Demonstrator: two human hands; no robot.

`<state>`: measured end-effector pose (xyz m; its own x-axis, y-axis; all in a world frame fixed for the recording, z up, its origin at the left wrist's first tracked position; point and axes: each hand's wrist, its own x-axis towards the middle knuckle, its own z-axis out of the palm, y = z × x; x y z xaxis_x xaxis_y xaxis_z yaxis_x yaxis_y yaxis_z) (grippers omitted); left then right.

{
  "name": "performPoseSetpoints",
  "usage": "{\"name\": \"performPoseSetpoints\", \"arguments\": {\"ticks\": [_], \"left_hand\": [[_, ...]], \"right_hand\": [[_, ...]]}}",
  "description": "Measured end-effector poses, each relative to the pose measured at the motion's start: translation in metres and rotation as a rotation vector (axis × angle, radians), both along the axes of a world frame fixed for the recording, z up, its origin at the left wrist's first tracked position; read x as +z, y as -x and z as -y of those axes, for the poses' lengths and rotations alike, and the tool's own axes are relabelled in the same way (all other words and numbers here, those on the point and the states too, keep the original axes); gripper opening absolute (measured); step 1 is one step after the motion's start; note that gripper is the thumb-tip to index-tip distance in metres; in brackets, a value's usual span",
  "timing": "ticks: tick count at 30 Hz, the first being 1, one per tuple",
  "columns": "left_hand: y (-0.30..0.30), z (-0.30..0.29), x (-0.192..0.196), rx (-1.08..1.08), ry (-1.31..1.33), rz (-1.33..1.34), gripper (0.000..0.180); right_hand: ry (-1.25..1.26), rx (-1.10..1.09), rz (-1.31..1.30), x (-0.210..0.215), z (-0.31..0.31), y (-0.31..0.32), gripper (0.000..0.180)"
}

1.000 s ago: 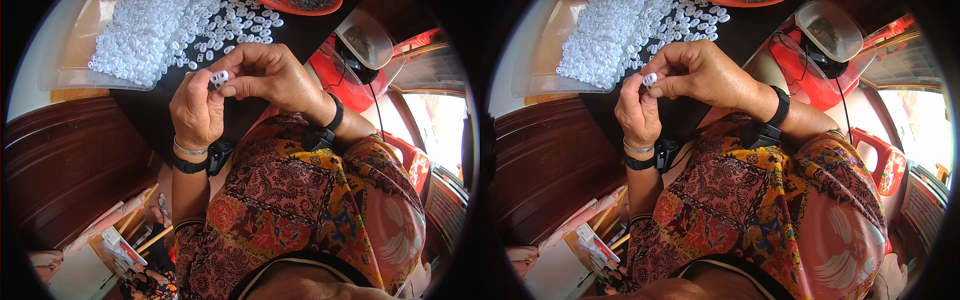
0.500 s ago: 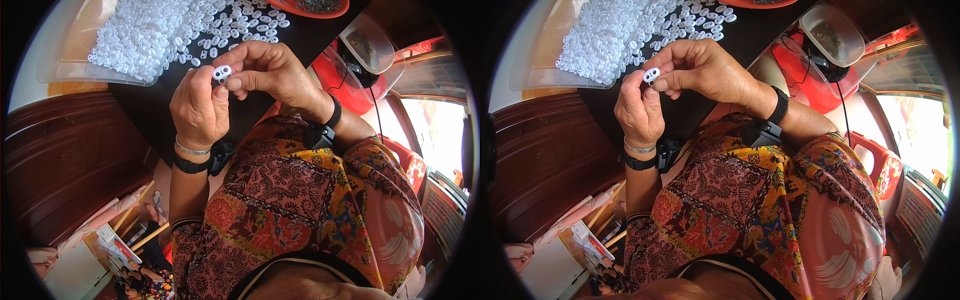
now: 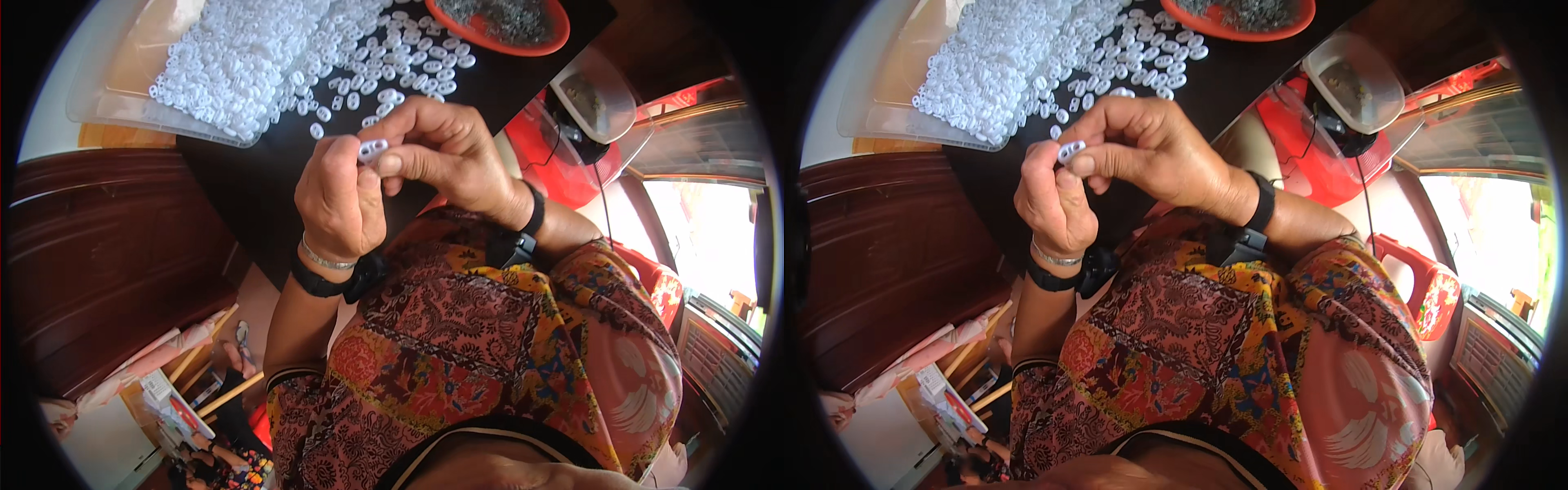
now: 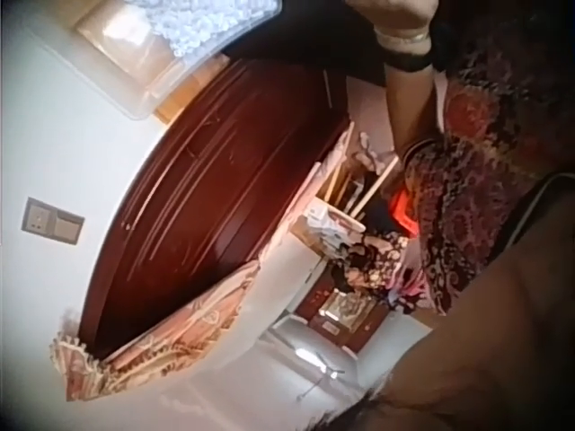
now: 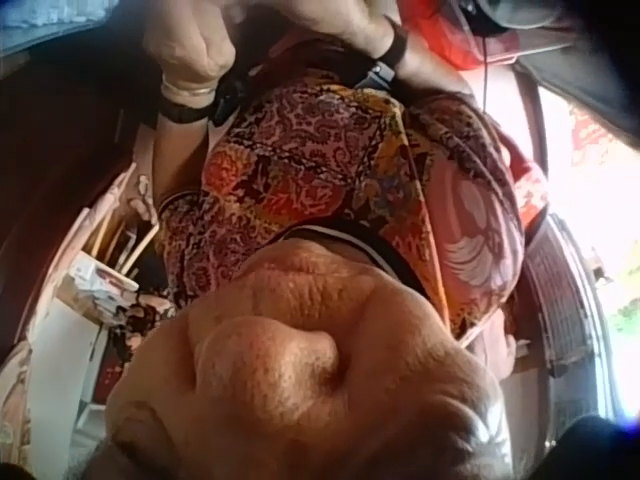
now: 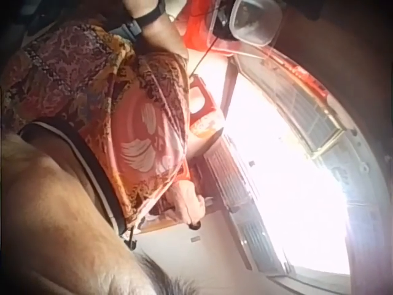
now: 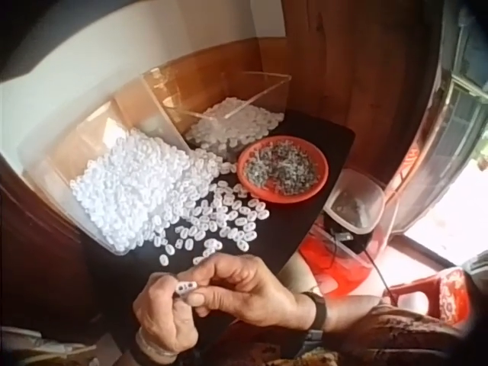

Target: Manually inserting small metal pins into holes of white plastic clips to assemble hardware components.

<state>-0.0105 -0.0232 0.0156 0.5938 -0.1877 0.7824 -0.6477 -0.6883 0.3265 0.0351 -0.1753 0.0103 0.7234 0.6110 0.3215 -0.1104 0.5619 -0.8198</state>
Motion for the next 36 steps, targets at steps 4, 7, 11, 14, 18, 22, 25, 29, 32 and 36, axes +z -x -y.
{"name": "performPoseSetpoints", "arguments": {"ticks": [4, 7, 11, 14, 18, 22, 25, 29, 32, 36], "left_hand": [[0.004, 0.001, 0.001, 0.008, 0.05, 0.001, 0.021], [0.008, -0.001, -0.002, 0.031, 0.124, -0.053, 0.02], [0.01, -0.002, -0.003, 0.016, 0.227, -0.102, 0.019], [0.006, -0.004, -0.004, 0.015, 0.306, -0.088, 0.021], [0.003, -0.019, -0.006, 0.089, 0.434, -0.123, 0.023], [0.003, -0.036, -0.001, 0.144, 0.766, -0.138, 0.02], [-0.01, -0.039, 0.006, 0.111, 0.93, -0.162, 0.017], [-0.013, -0.064, -0.004, 0.183, 1.093, -0.159, 0.016], [-0.017, -0.065, -0.007, 0.165, 1.134, -0.197, 0.015], [-0.019, -0.061, -0.01, 0.105, 1.132, -0.293, 0.014]], "right_hand": [[-0.011, 0.004, -0.01, 0.005, -0.004, 0.003, 0.016], [0.009, -0.008, 0.005, 0.008, -0.009, 0.006, 0.016], [0.022, -0.037, 0.009, 0.013, -0.014, 0.007, 0.015], [0.153, -0.047, 0.096, 0.027, -0.013, 0.0, 0.014], [0.411, -0.193, 0.42, 0.071, -0.004, -0.037, 0.015], [0.542, -0.702, 0.708, 0.139, -0.024, -0.11, 0.022], [0.583, -1.29, 1.271, 0.142, -0.005, -0.164, 0.032], [0.705, -0.888, 1.273, 0.11, -0.042, -0.142, 0.022], [0.854, -0.432, 1.405, 0.059, -0.061, -0.125, 0.019], [1.035, -0.112, 1.345, 0.017, -0.08, -0.113, 0.027]]}}
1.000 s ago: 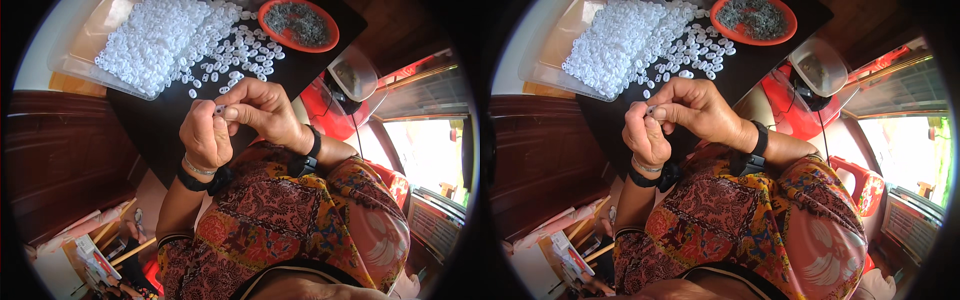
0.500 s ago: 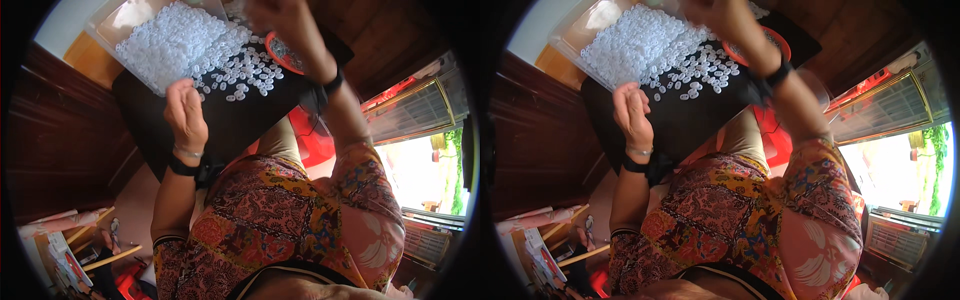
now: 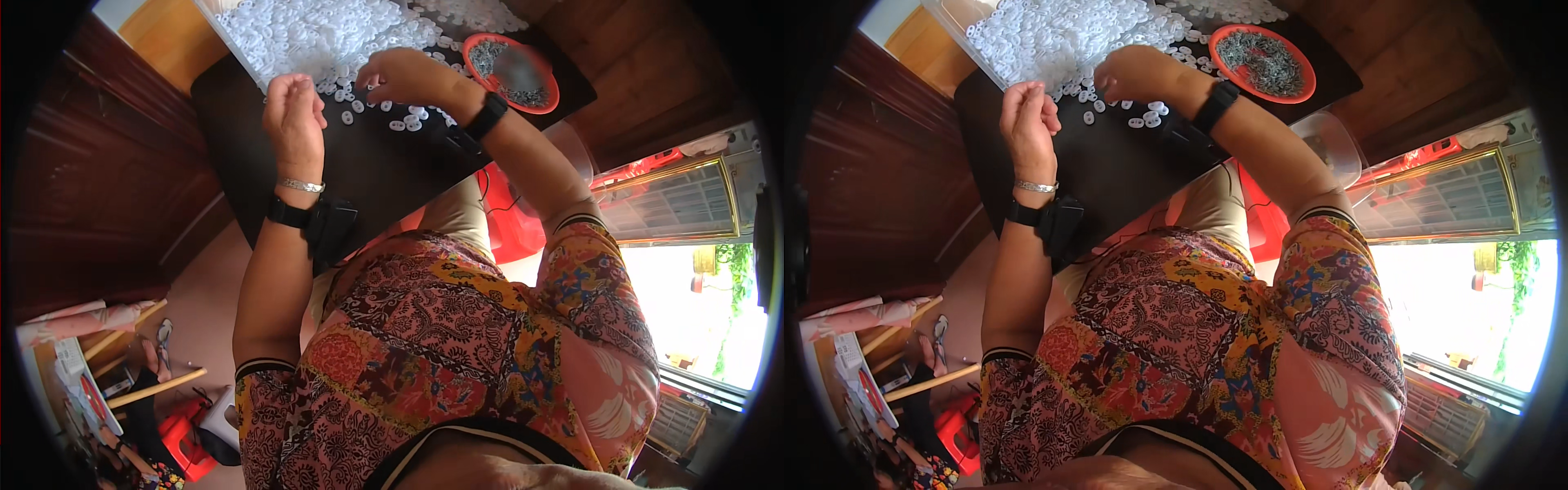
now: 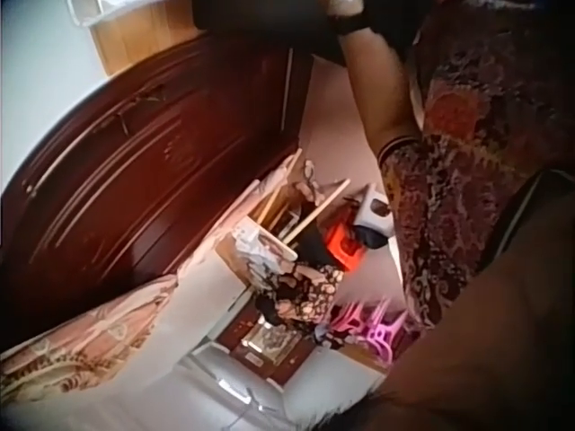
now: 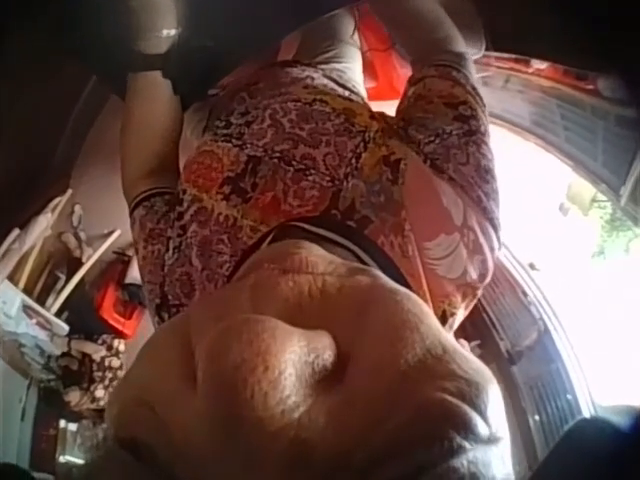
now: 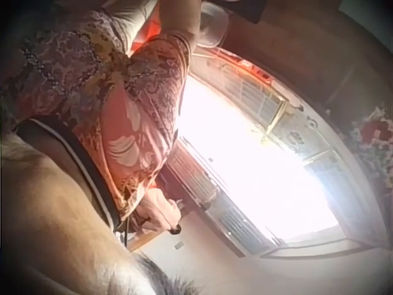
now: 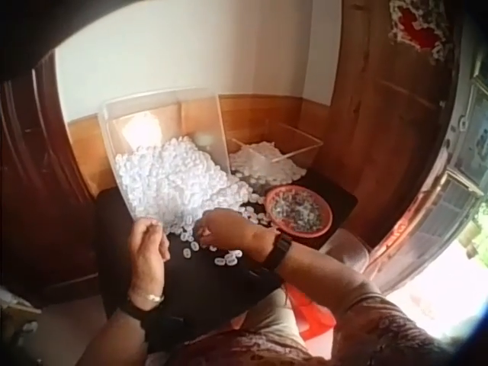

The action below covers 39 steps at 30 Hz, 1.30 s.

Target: Manually inserting small metal pins into holes of white plastic clips to assemble hardware components.

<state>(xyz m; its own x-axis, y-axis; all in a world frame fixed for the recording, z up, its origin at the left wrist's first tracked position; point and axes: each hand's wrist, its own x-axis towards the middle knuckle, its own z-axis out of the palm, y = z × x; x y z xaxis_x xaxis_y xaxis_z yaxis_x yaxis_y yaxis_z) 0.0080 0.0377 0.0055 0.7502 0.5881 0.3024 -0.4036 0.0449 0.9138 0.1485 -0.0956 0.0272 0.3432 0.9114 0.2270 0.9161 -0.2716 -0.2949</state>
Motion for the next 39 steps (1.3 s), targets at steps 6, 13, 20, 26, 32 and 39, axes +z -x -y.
{"name": "performPoseSetpoints", "arguments": {"ticks": [6, 13, 20, 26, 32, 39], "left_hand": [[-0.002, 0.004, -0.006, -0.038, -0.036, -0.043, 0.014], [-0.005, 0.007, -0.007, -0.118, -0.02, -0.129, 0.014], [-0.004, 0.01, -0.015, -0.426, 0.179, -0.267, 0.033], [-0.005, 0.011, -0.012, -0.71, 0.41, -0.149, 0.026], [-0.003, 0.011, -0.009, -0.596, 0.284, -0.184, 0.016], [-0.005, 0.015, -0.011, -0.54, 0.016, -0.294, 0.017]], "right_hand": [[0.199, -0.083, 0.027, -0.024, -0.007, -0.002, 0.022], [-0.034, -0.039, -0.075, -0.026, 0.0, -0.008, 0.02], [-0.444, 0.037, -0.709, 0.011, 0.011, 0.036, 0.014], [-0.542, 0.157, -0.724, 0.0, 0.019, 0.034, 0.016], [-0.507, 0.028, -0.69, -0.001, 0.027, 0.042, 0.015], [-0.469, 0.031, -0.553, -0.01, 0.034, 0.037, 0.017]]}}
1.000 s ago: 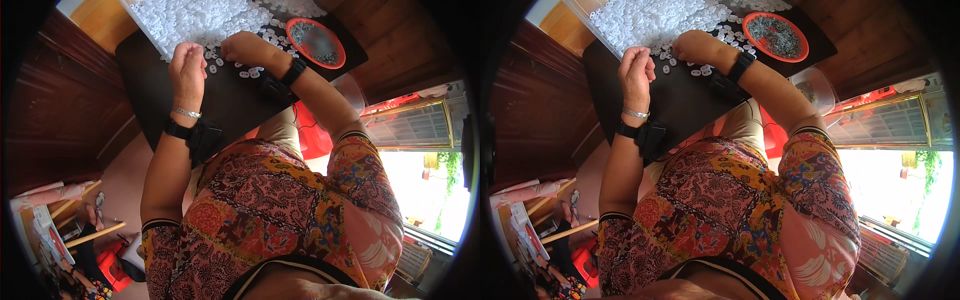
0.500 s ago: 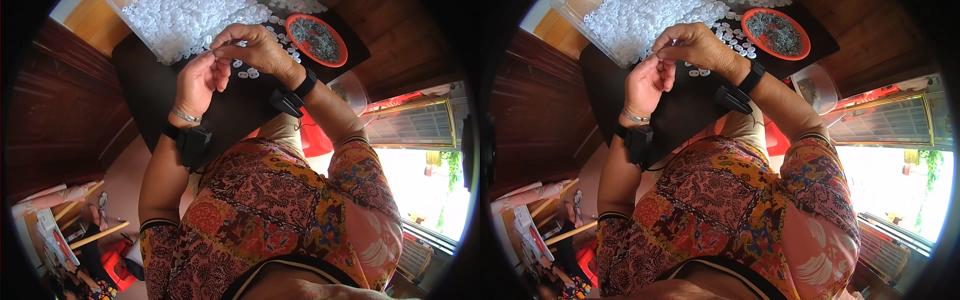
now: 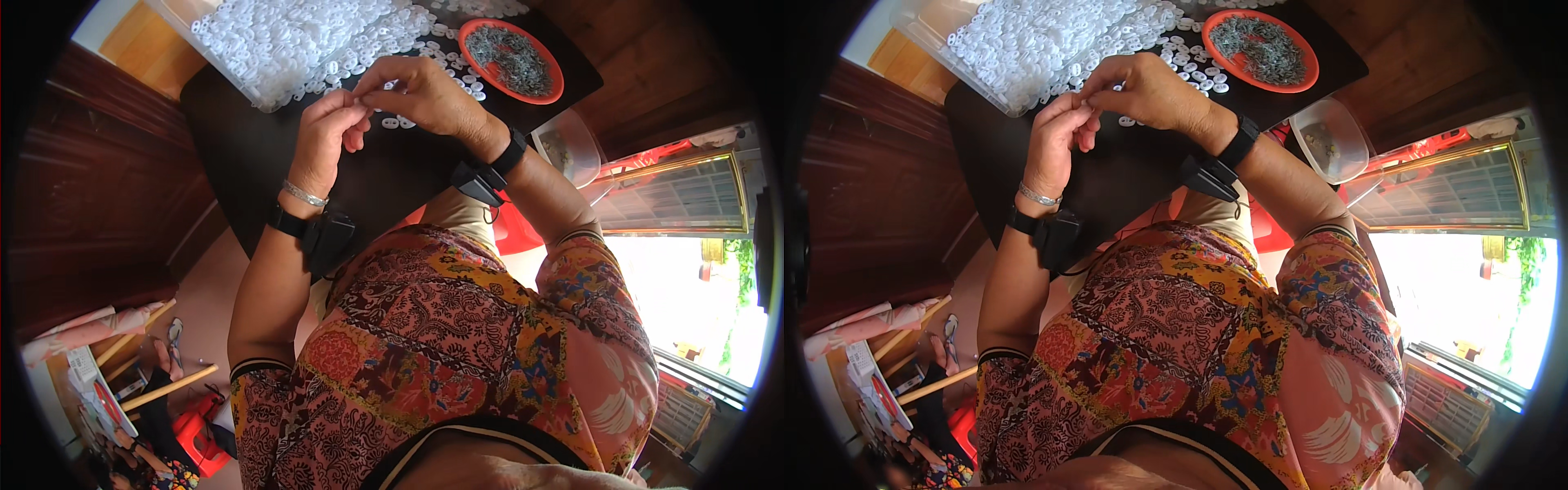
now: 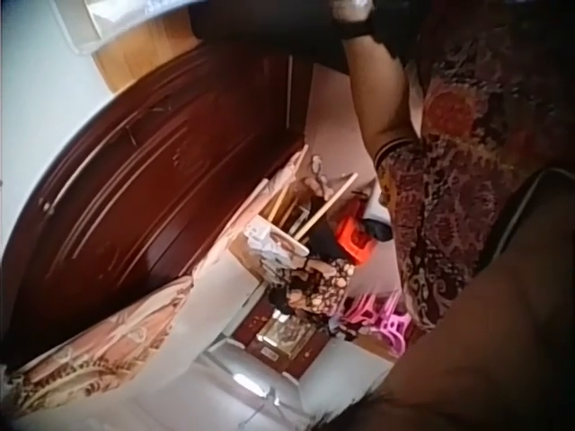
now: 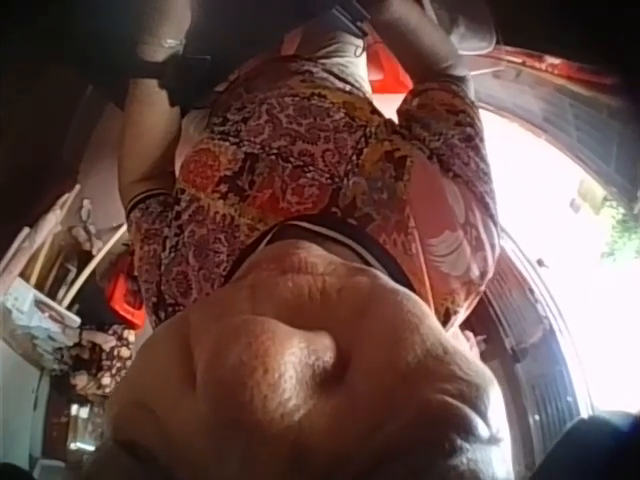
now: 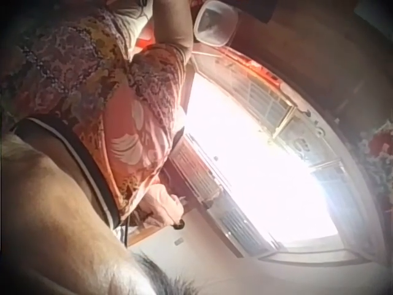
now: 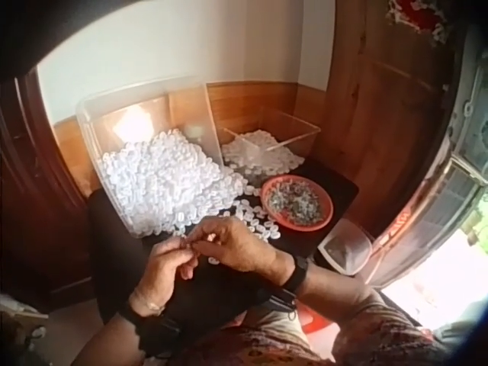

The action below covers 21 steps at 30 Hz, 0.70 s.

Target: Manually inserting small metal pins into holes of white plastic clips to assemble hardware components.

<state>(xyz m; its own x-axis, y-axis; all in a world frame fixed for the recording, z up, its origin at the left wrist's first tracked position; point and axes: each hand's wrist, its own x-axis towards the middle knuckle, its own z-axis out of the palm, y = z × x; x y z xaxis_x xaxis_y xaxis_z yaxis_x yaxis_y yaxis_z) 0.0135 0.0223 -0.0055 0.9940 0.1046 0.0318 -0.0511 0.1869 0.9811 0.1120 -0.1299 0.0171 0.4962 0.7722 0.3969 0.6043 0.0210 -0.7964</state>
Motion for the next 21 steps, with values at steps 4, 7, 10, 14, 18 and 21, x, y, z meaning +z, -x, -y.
{"name": "performPoseSetpoints", "arguments": {"ticks": [4, 7, 10, 14, 18, 21], "left_hand": [[0.001, -0.001, 0.0, 0.006, 0.008, -0.022, 0.018], [0.002, 0.0, 0.001, -0.035, 0.023, -0.065, 0.019], [0.002, -0.002, -0.002, -0.108, 0.103, -0.099, 0.019], [0.003, 0.003, 0.003, -0.155, 0.192, -0.114, 0.02], [0.002, 0.002, -0.001, -0.194, 0.119, -0.171, 0.021], [0.001, 0.004, -0.002, -0.235, 0.037, -0.138, 0.021]], "right_hand": [[0.05, 0.007, 0.169, 0.009, 0.002, 0.007, 0.014], [0.035, 0.007, 0.219, 0.005, 0.003, 0.005, 0.014], [0.058, 0.023, 0.167, 0.006, 0.008, 0.006, 0.011], [0.055, -0.011, 0.139, 0.006, 0.013, 0.008, 0.013], [0.122, -0.002, 0.135, 0.013, 0.024, 0.008, 0.014], [0.149, -0.146, 0.223, 0.021, 0.047, -0.016, 0.016]]}}
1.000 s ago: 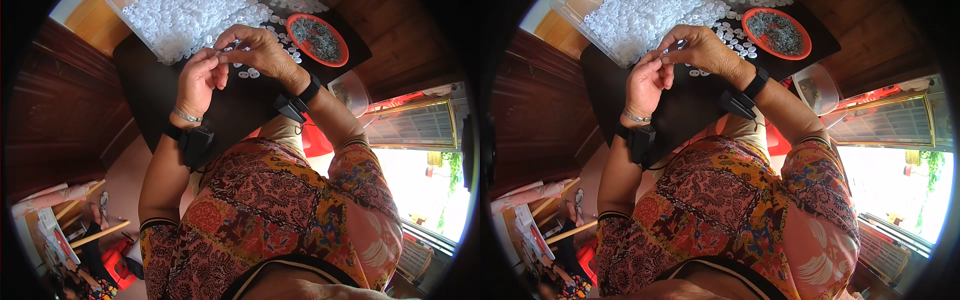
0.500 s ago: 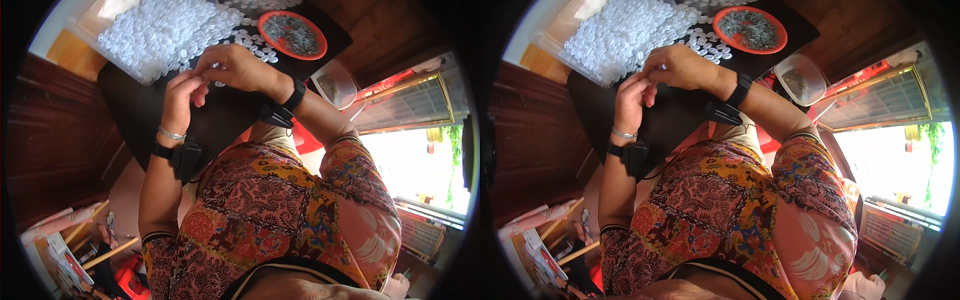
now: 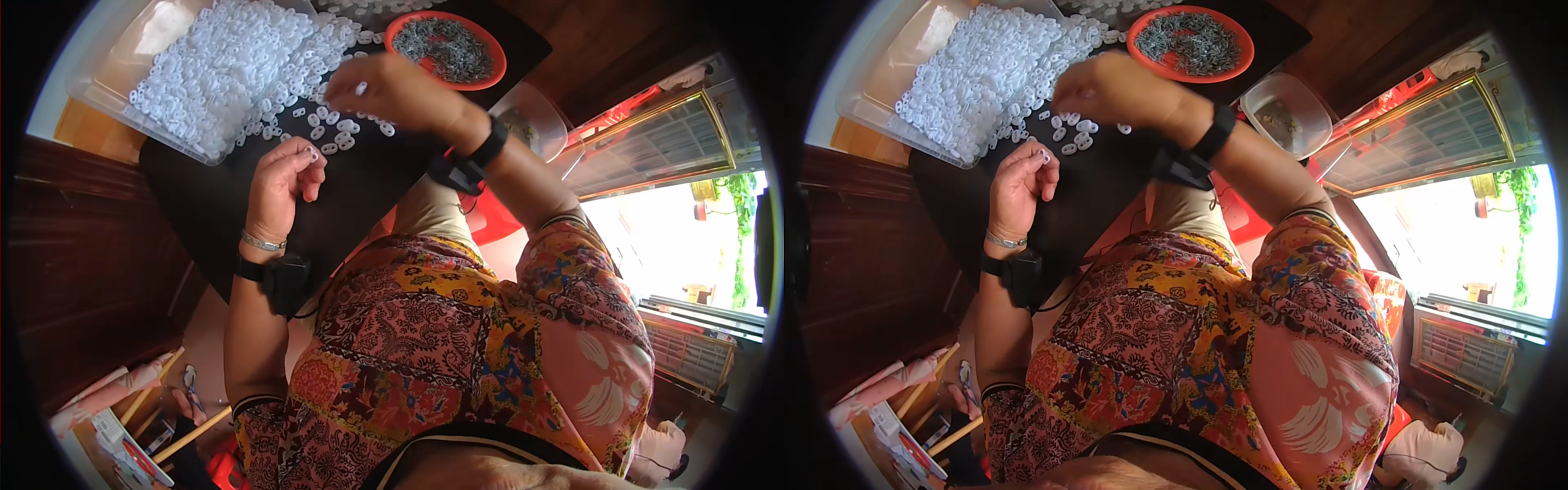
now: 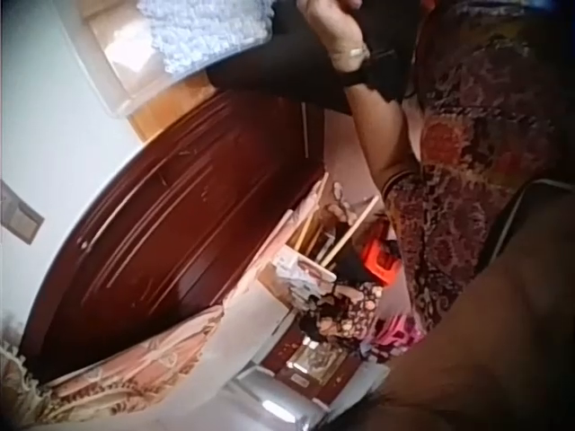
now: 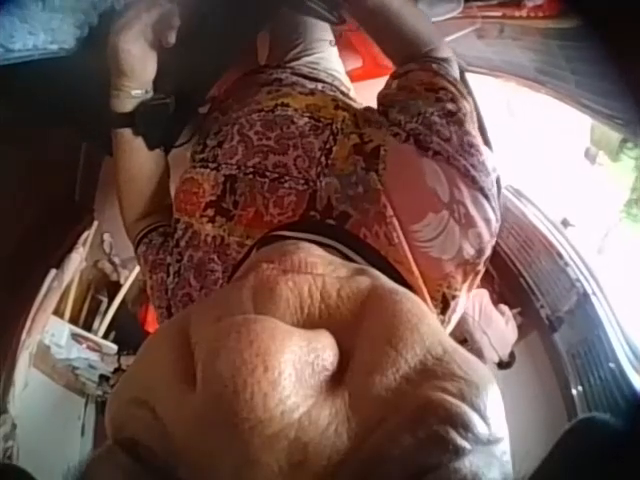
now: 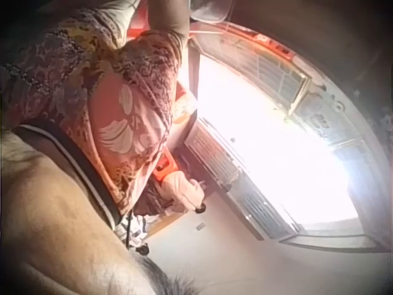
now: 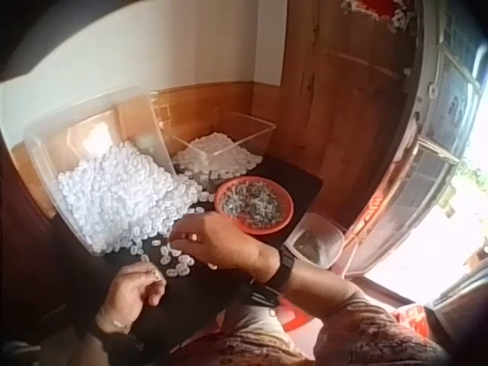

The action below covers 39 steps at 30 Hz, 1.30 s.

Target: Manually inserting small metal pins into holes of white plastic clips to assemble hardware components.

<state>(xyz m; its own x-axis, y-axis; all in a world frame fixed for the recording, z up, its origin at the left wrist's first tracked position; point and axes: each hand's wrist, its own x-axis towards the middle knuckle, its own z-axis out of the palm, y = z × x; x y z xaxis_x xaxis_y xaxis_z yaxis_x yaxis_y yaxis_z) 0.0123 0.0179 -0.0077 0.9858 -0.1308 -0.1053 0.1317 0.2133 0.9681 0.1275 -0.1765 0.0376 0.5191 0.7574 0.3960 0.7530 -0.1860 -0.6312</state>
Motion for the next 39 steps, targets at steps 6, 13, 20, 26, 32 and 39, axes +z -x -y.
{"name": "performPoseSetpoints", "arguments": {"ticks": [6, 13, 20, 26, 32, 39], "left_hand": [[0.002, 0.002, 0.007, 0.159, -0.101, 0.032, 0.022], [0.003, -0.001, 0.008, 0.249, -0.225, 0.107, 0.022], [0.003, 0.001, 0.009, 0.377, -0.173, 0.055, 0.017], [0.001, 0.0, 0.009, 0.418, -0.123, 0.063, 0.016], [0.002, -0.001, 0.009, 0.435, -0.094, 0.044, 0.017], [0.002, -0.001, 0.007, 0.37, -0.152, 0.049, 0.019]], "right_hand": [[0.317, -0.307, 0.446, 0.006, 0.069, -0.084, 0.023], [0.706, -0.395, 0.462, -0.019, 0.069, -0.088, 0.018], [0.783, -0.423, 0.523, -0.032, 0.062, -0.105, 0.015], [0.936, -0.409, 0.361, -0.016, 0.054, -0.099, 0.018], [0.827, -0.35, 0.413, -0.02, 0.063, -0.102, 0.018], [0.633, -0.432, 0.468, -0.023, 0.088, -0.113, 0.016]]}}
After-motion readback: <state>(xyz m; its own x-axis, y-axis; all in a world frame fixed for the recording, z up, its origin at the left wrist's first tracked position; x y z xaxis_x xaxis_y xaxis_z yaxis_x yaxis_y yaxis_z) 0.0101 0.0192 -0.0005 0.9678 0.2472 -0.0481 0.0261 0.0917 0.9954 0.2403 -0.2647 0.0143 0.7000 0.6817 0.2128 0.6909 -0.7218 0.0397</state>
